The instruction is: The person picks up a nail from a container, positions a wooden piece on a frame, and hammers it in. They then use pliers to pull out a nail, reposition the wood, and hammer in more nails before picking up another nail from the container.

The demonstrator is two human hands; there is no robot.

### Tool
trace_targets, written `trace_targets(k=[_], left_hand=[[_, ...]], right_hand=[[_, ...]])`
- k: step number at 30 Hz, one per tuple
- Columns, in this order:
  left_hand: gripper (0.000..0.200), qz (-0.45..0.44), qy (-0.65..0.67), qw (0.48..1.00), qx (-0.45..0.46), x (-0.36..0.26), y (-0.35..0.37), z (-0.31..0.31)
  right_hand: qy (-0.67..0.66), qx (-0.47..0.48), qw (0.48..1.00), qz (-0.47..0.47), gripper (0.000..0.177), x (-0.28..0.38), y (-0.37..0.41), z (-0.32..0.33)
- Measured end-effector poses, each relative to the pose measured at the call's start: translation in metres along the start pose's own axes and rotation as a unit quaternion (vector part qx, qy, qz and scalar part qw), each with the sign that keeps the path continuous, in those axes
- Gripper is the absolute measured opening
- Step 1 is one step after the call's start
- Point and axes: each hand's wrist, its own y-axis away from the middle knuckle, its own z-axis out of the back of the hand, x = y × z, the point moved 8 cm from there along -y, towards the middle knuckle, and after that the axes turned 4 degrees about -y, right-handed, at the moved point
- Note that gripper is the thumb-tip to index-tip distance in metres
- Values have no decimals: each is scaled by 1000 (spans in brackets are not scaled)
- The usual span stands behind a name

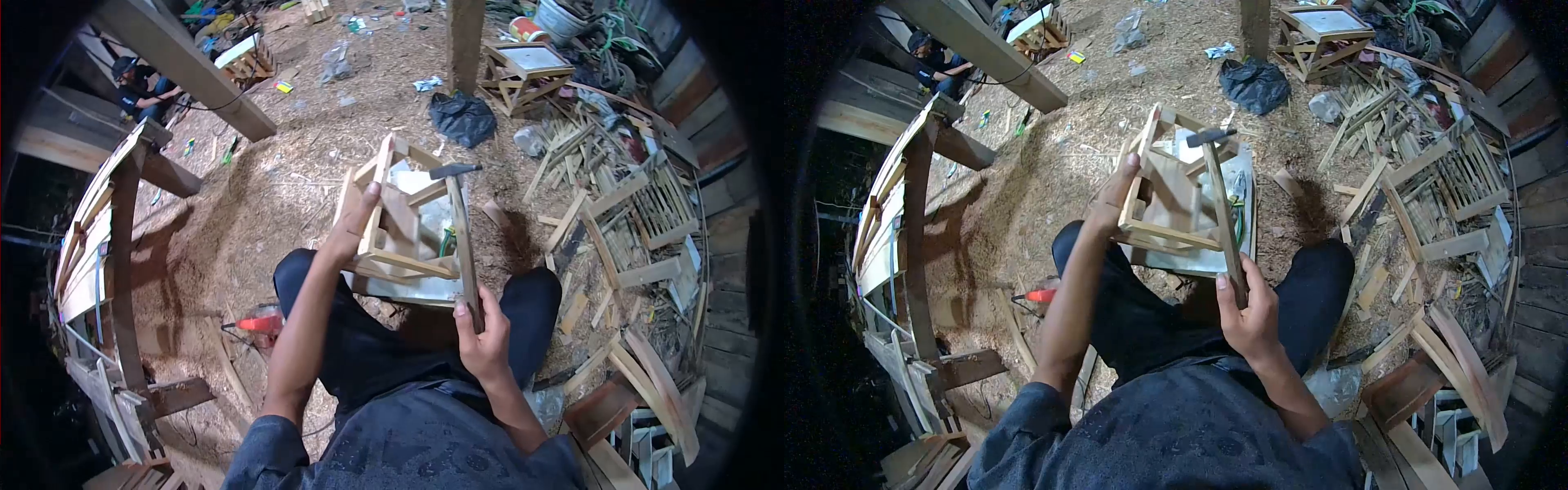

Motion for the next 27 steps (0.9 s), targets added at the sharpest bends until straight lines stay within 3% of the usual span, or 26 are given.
trace_targets(k=[2,5,8,9,14,17,21,22,25,27], left_hand=[[62,-38,10,999,-9,9,-1,-5],[75,-83,88,990,78,33,-12,-16],[87,-112,128,983,75,39,-15,-16],[87,-133,129,982,29,39,-15,-13],[86,-169,151,974,10,26,-18,-7],[83,-134,190,967,-104,17,-11,2],[68,-185,180,948,-188,26,-3,0],[70,-195,247,928,-199,29,3,-5],[76,-238,144,924,-263,26,36,-17],[77,-232,163,923,-260,24,49,-26]], right_hand=[[-14,22,999,-23,37,5,3,-1],[-12,43,999,-27,36,10,17,-3],[6,61,998,-13,35,10,29,-8],[5,60,998,-24,35,7,32,-8],[2,59,996,-61,34,-3,29,-12],[-13,41,997,-61,35,-2,23,-15],[-17,11,999,-33,34,3,17,-13],[-12,2,999,-32,37,3,15,-12],[-72,-22,997,-36,41,-5,-2,-22],[-95,-22,995,-30,47,-8,-14,-34]])
